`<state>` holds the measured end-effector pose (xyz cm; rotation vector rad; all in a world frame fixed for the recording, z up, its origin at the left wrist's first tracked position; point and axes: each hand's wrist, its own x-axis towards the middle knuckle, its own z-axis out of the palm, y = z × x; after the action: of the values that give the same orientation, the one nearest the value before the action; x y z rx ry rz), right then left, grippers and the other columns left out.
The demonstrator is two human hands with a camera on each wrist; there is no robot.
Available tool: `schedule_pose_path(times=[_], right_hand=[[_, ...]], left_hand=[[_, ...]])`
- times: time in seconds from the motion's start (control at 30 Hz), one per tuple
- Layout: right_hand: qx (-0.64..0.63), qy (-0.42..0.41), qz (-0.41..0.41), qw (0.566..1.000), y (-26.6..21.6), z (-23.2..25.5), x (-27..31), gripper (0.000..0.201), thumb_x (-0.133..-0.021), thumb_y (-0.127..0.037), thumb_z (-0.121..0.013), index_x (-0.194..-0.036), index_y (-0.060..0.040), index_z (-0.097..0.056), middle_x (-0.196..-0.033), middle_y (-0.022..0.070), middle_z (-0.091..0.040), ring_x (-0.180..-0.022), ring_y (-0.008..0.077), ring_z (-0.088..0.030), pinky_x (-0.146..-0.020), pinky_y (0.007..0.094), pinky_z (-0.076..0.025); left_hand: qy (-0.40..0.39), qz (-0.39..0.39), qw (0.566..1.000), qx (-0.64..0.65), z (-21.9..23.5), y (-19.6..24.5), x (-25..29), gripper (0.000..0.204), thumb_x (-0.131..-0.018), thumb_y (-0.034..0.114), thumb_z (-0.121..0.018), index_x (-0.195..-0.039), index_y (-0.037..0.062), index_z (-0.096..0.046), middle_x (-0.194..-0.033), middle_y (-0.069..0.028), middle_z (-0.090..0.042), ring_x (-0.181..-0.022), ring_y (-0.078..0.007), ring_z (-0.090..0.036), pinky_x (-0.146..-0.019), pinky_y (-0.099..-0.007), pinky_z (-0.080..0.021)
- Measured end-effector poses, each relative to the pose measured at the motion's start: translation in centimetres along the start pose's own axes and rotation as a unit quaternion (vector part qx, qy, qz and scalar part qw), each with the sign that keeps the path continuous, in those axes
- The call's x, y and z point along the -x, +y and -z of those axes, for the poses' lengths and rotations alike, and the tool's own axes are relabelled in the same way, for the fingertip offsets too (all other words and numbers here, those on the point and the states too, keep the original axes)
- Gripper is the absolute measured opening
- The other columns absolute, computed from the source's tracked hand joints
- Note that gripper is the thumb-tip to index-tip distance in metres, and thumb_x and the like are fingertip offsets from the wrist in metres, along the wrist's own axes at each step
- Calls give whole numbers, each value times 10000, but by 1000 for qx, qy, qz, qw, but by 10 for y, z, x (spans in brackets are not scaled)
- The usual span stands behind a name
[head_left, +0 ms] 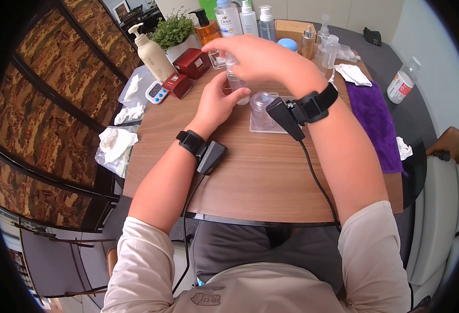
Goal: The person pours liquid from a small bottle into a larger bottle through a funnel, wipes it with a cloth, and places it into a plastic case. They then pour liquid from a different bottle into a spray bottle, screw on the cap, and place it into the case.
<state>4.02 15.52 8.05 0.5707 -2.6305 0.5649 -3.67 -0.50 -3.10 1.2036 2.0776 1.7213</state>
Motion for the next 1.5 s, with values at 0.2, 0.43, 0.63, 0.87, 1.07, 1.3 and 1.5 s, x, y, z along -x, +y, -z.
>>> schedule_pose_path(times=[0.2, 0.43, 0.63, 0.87, 1.07, 1.3, 1.5], right_hand=[[94, -38, -115, 988, -5, -2, -10, 621, -911, -213, -766, -1493, -104, -578, -1249, 190, -712, -1185, 348, -682, -985, 432, -557], [31, 137, 5, 990, 0, -13, -3, 617, -922, -209, -736, -1503, -104, -558, -1243, 192, -714, -1125, 355, -700, -981, 435, -560], [-7, -11, -108, 994, 6, -1, -3, 631, -906, -217, -759, -1496, -110, -563, -1252, 200, -705, -1111, 370, -683, -979, 430, -558], [47, 86, -67, 993, 13, -8, -4, 678, -870, -133, -776, -1511, -129, -556, -1121, 143, -713, -979, 298, -693, -868, 388, -579], [-91, 148, -41, 984, 0, 30, -2, 716, -801, -159, -845, -1467, -93, -591, -1022, 137, -711, -929, 291, -705, -846, 409, -573], [-73, 180, -13, 981, 14, 34, -1, 704, -778, -139, -845, -1446, -122, -620, -989, 86, -681, -886, 231, -683, -821, 369, -579], [-61, 182, -15, 981, 3, 37, 2, 687, -756, -151, -849, -1413, -119, -651, -969, 83, -686, -890, 232, -688, -827, 371, -581]], left_hand=[[14, 12, 996, -82, 3, 1, 1, 457, -950, 132, -820, -1320, -33, -609, -1169, -76, -723, -1047, -132, -688, -926, -310, -567], [10, 14, 997, -73, 4, 7, 4, 477, -939, 148, -830, -1330, -15, -612, -1210, -89, -728, -1097, -151, -704, -956, -325, -575], [20, -8, 999, -49, 1, 0, 0, 532, -909, 156, -852, -1347, -9, -599, -1211, -104, -724, -1075, -182, -716, -938, -341, -586], [49, -33, 998, -23, 0, -10, -1, 587, -876, 189, -885, -1348, 0, -592, -1185, -120, -733, -1018, -193, -734, -896, -341, -604], [16, 18, 998, -51, 2, 8, 3, 537, -918, 133, -846, -1352, -9, -563, -1261, -107, -713, -1132, -175, -699, -981, -337, -576], [21, 20, 998, -60, 1, 12, 4, 538, -918, 149, -849, -1349, -7, -567, -1245, -107, -719, -1116, -171, -701, -975, -338, -577], [17, 16, 999, -48, 2, 6, 3, 541, -917, 143, -852, -1352, 2, -562, -1246, -100, -713, -1119, -166, -695, -981, -333, -573]])
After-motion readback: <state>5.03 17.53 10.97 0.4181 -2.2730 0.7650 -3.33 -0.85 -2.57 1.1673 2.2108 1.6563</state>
